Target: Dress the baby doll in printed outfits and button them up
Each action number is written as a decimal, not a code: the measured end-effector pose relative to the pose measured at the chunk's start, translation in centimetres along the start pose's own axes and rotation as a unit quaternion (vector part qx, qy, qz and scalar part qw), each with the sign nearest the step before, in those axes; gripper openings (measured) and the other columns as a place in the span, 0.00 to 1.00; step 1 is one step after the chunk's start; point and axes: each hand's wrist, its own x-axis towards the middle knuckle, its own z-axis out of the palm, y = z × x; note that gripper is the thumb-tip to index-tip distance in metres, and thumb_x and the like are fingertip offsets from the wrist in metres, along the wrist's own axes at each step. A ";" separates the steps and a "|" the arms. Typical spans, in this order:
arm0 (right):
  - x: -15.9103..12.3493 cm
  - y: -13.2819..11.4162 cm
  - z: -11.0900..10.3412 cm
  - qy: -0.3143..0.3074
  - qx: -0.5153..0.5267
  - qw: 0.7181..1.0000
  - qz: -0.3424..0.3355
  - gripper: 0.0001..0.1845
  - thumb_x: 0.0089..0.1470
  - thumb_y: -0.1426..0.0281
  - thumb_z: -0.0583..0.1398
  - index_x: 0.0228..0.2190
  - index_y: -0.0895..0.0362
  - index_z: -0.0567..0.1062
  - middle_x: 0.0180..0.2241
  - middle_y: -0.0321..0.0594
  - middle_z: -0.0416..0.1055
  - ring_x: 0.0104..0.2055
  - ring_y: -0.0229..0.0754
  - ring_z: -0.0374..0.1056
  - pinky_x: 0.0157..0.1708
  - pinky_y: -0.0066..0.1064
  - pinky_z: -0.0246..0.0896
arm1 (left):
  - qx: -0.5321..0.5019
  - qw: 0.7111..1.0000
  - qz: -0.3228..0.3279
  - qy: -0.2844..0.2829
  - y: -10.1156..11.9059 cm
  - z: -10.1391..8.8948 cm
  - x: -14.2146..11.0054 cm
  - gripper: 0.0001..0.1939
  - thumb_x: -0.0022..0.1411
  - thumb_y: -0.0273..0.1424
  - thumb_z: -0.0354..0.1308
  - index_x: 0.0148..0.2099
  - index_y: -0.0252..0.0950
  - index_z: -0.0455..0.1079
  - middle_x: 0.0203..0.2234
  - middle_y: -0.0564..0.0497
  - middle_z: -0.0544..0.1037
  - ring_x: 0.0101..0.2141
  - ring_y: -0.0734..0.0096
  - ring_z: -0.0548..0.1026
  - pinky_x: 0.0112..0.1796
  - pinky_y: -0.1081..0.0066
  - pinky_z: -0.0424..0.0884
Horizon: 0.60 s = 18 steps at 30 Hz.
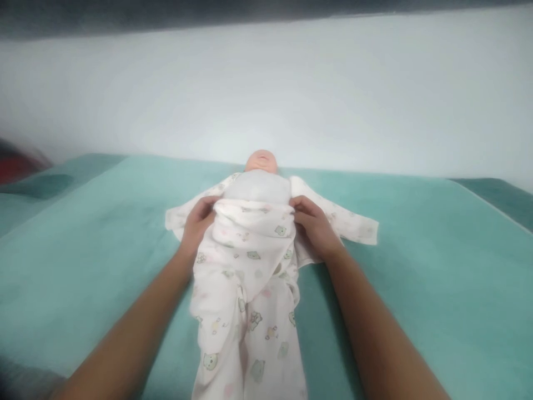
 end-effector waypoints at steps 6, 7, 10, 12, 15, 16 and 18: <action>-0.9 -1.1 -0.3 -0.004 -0.149 0.988 -0.048 0.08 0.57 0.59 0.61 0.34 0.50 0.73 0.34 0.36 0.67 0.37 0.43 0.64 0.39 0.35 0.60 | 0.003 0.997 0.058 -0.041 0.3 -0.3 -0.1 0.09 0.57 0.36 0.63 0.39 0.38 0.72 0.54 0.47 0.73 0.53 0.61 0.71 0.53 0.65 0.66; -0.9 -1.2 -0.3 -0.002 -0.178 0.982 -0.064 0.09 0.57 0.58 0.62 0.34 0.50 0.73 0.36 0.37 0.68 0.39 0.44 0.65 0.43 0.37 0.61 | 0.012 0.997 0.064 -0.047 0.1 -0.3 0.0 0.08 0.58 0.36 0.63 0.37 0.38 0.71 0.55 0.47 0.73 0.54 0.60 0.71 0.54 0.65 0.65; -0.6 -1.2 -0.5 0.012 -0.218 0.967 -0.129 0.10 0.54 0.58 0.65 0.32 0.50 0.73 0.47 0.40 0.67 0.52 0.48 0.65 0.53 0.40 0.60 | 0.036 0.995 0.066 -0.059 -0.2 -0.5 0.2 0.09 0.58 0.36 0.63 0.34 0.37 0.69 0.58 0.46 0.71 0.56 0.59 0.70 0.55 0.64 0.64; -0.4 -1.2 -0.4 0.004 -0.213 0.966 -0.148 0.11 0.53 0.58 0.66 0.30 0.50 0.73 0.56 0.41 0.64 0.61 0.51 0.60 0.59 0.41 0.56 | 0.043 0.995 0.061 -0.071 -0.3 -0.6 0.4 0.09 0.59 0.36 0.62 0.33 0.37 0.68 0.59 0.47 0.71 0.56 0.59 0.69 0.55 0.65 0.63; -0.3 -1.4 0.0 -0.035 -0.191 0.973 -0.121 0.13 0.54 0.57 0.65 0.29 0.52 0.70 0.65 0.40 0.59 0.67 0.53 0.53 0.63 0.45 0.50 | 0.063 0.995 0.039 -0.074 -0.1 -0.6 0.9 0.10 0.61 0.38 0.60 0.33 0.39 0.67 0.49 0.50 0.76 0.50 0.61 0.71 0.50 0.66 0.65; -0.2 -1.5 0.2 -0.038 -0.188 0.975 -0.113 0.14 0.54 0.57 0.65 0.29 0.52 0.70 0.65 0.40 0.59 0.67 0.53 0.53 0.63 0.46 0.50 | 0.078 0.994 0.029 -0.067 0.1 -0.5 1.1 0.10 0.61 0.39 0.60 0.33 0.39 0.67 0.44 0.51 0.78 0.46 0.62 0.72 0.48 0.67 0.65; 0.0 -1.7 0.6 -0.016 -0.199 0.974 -0.110 0.14 0.56 0.57 0.63 0.29 0.52 0.68 0.64 0.42 0.63 0.65 0.53 0.58 0.62 0.47 0.51 | 0.117 0.992 0.023 -0.049 0.6 -0.3 1.8 0.11 0.62 0.40 0.59 0.32 0.40 0.66 0.34 0.52 0.76 0.40 0.64 0.71 0.44 0.68 0.65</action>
